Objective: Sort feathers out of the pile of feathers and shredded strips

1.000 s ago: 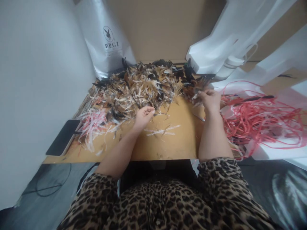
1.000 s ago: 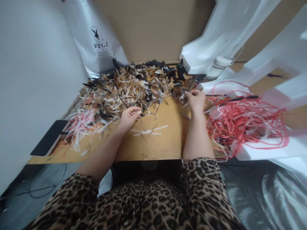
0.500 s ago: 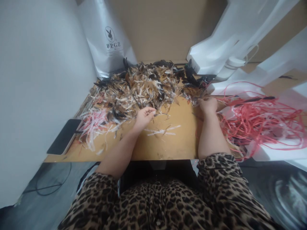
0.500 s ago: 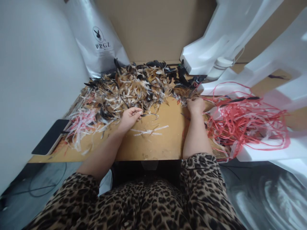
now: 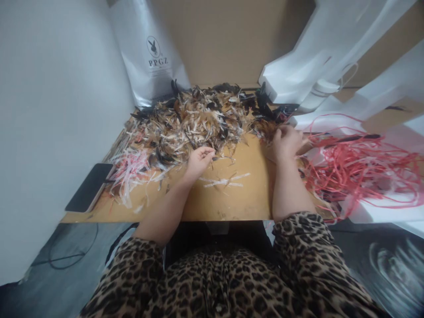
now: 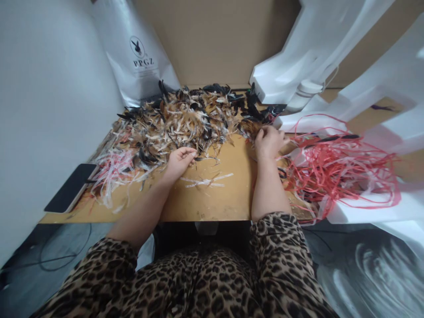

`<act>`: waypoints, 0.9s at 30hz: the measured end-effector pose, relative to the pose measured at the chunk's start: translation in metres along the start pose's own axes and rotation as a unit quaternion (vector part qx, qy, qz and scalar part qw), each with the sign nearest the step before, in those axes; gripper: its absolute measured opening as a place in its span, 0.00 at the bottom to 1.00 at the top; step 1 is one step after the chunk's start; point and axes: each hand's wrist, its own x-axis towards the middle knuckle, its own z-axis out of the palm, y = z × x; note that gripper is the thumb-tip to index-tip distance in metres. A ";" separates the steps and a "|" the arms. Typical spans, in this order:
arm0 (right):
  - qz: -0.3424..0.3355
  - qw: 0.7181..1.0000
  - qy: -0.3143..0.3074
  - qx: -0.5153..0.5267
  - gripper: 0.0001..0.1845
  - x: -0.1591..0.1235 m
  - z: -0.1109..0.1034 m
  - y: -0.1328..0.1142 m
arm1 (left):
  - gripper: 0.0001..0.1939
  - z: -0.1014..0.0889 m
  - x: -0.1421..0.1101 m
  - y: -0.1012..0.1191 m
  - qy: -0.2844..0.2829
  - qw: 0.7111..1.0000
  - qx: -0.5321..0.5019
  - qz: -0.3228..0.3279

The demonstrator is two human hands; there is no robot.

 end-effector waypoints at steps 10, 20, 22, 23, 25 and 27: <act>-0.046 0.998 0.016 0.035 0.16 -0.009 -0.017 -0.031 | 0.10 -0.005 0.002 0.005 0.043 0.998 -0.040 0.031; -0.074 0.963 -0.247 0.079 0.10 -0.015 0.003 -0.061 | 0.11 -0.011 0.007 0.003 0.073 0.993 -0.065 0.059; -0.031 0.960 -0.272 0.065 0.12 -0.009 0.014 -0.063 | 0.11 -0.011 0.007 0.003 0.069 0.994 -0.063 0.057; -0.004 0.958 -0.282 0.060 0.14 -0.005 0.020 -0.064 | 0.10 -0.011 0.007 0.003 0.068 0.994 -0.064 0.057; 0.035 0.961 -0.272 0.044 0.20 0.004 0.033 -0.065 | 0.09 -0.010 0.008 0.003 0.068 0.994 -0.068 0.054; 0.045 0.965 -0.256 0.042 0.25 0.013 0.046 -0.066 | 0.08 -0.010 0.008 0.003 0.069 0.994 -0.067 0.050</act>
